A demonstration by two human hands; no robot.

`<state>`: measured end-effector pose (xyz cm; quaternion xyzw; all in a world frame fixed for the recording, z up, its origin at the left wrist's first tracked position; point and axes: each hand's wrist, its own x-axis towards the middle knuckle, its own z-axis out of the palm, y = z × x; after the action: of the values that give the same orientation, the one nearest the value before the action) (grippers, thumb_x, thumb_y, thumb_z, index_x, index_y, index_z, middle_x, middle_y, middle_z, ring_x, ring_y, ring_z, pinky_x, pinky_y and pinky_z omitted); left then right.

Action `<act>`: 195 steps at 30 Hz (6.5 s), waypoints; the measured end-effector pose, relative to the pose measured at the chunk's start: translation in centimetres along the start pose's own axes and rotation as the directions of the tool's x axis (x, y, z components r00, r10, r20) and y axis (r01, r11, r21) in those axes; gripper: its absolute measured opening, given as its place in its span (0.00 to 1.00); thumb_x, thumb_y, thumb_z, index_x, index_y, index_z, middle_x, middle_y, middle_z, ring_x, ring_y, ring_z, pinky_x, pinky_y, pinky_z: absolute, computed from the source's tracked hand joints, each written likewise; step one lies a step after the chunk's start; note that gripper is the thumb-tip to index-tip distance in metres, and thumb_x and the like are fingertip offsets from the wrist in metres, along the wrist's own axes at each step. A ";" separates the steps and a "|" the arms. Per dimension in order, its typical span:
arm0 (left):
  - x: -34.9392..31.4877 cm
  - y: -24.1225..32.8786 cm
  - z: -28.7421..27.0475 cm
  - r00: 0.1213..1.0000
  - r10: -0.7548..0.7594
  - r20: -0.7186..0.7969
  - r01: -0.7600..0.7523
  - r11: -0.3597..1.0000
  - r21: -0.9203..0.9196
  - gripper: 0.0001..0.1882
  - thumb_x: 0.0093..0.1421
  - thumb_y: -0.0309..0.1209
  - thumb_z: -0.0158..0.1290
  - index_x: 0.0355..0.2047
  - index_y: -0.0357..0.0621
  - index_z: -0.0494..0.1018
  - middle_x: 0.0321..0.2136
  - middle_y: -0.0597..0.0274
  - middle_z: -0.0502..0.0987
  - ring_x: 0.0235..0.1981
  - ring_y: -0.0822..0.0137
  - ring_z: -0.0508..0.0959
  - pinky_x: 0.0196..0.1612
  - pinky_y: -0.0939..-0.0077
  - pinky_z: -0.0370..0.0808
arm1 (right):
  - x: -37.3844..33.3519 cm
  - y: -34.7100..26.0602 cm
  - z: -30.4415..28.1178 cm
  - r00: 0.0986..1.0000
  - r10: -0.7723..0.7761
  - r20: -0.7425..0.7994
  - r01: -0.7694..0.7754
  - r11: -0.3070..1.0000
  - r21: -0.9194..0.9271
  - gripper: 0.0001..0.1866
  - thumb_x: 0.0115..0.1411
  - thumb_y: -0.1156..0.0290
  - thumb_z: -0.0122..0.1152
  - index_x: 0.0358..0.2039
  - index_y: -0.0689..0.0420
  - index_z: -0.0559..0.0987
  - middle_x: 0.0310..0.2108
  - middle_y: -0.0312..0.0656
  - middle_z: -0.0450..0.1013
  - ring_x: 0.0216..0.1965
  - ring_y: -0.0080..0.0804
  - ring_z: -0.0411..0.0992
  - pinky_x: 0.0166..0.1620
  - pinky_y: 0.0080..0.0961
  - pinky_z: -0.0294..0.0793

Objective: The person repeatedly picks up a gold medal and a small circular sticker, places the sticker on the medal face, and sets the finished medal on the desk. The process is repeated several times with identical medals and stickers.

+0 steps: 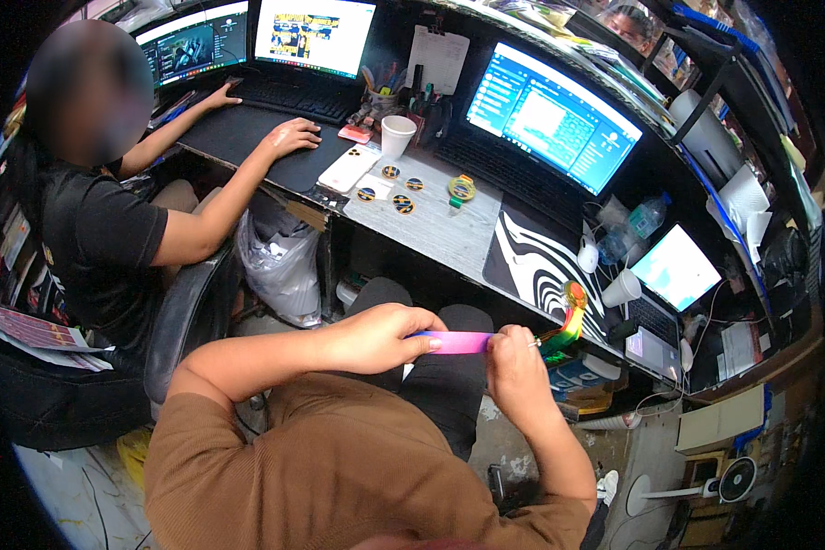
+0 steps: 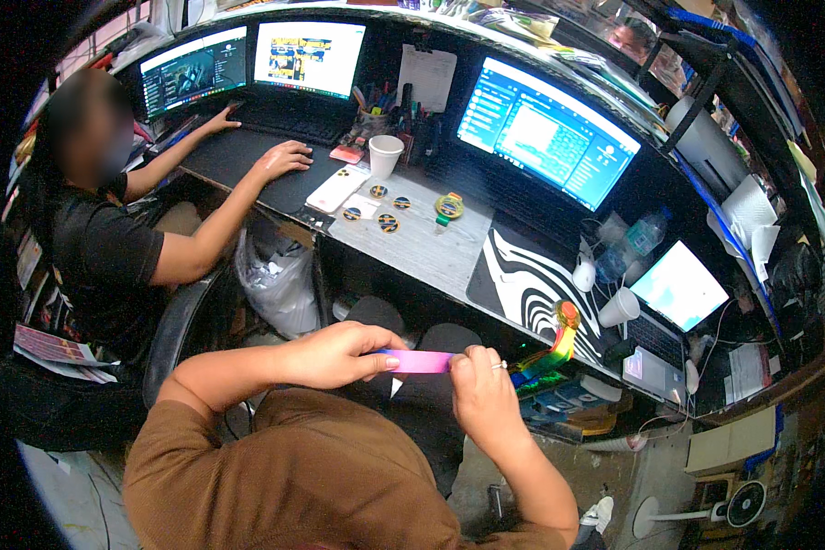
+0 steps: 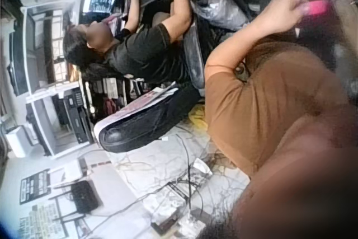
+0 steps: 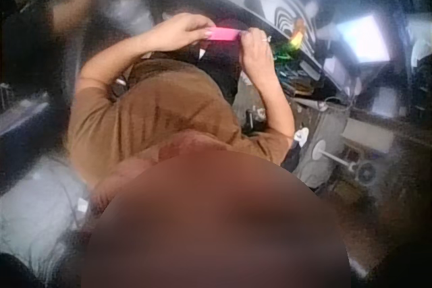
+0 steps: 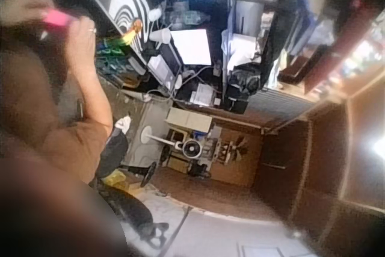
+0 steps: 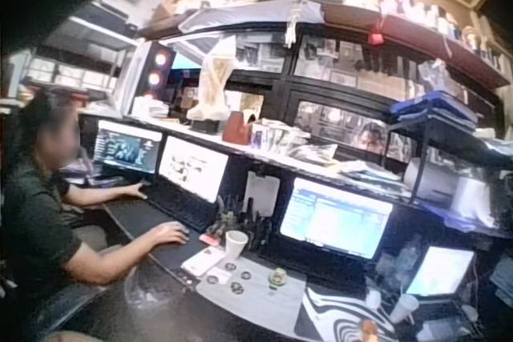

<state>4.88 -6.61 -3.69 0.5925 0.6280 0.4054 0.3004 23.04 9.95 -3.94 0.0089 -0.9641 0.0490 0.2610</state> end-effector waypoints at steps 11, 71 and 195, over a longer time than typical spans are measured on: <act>0.4 4.9 -5.3 0.939 -0.086 0.332 0.213 0.904 -0.369 0.15 0.65 0.37 0.51 0.41 0.36 0.74 0.28 0.69 0.76 0.28 0.80 0.72 0.33 0.84 0.70 | 3.7 2.7 -3.2 0.911 -0.293 -0.291 0.248 0.952 -0.182 0.12 0.45 0.80 0.59 0.33 0.59 0.75 0.39 0.48 0.77 0.33 0.39 0.74 0.34 0.31 0.73; 5.3 6.5 -1.8 0.411 0.808 -0.422 -0.638 0.586 0.499 0.16 0.48 0.24 0.63 0.40 0.40 0.77 0.33 0.54 0.80 0.31 0.58 0.81 0.34 0.72 0.77 | -1.9 -1.8 7.7 0.858 0.473 -0.199 -0.028 0.431 0.902 0.07 0.50 0.83 0.60 0.31 0.66 0.81 0.30 0.45 0.79 0.29 0.29 0.76 0.35 0.21 0.72; 27.5 -16.9 3.5 0.780 0.069 -0.622 0.396 0.715 0.576 0.27 0.58 0.45 0.50 0.55 0.46 0.71 0.54 0.46 0.67 0.51 0.52 0.67 0.48 0.58 0.63 | 18.5 31.0 20.3 0.422 0.780 0.462 -0.700 -0.044 0.713 0.09 0.55 0.76 0.65 0.36 0.63 0.78 0.29 0.42 0.76 0.23 0.26 0.75 0.21 0.19 0.78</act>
<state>-3.84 21.65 -17.20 0.4369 0.8456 0.2835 -0.1170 -4.49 38.91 -14.80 -0.3861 -0.6357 0.6411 0.1894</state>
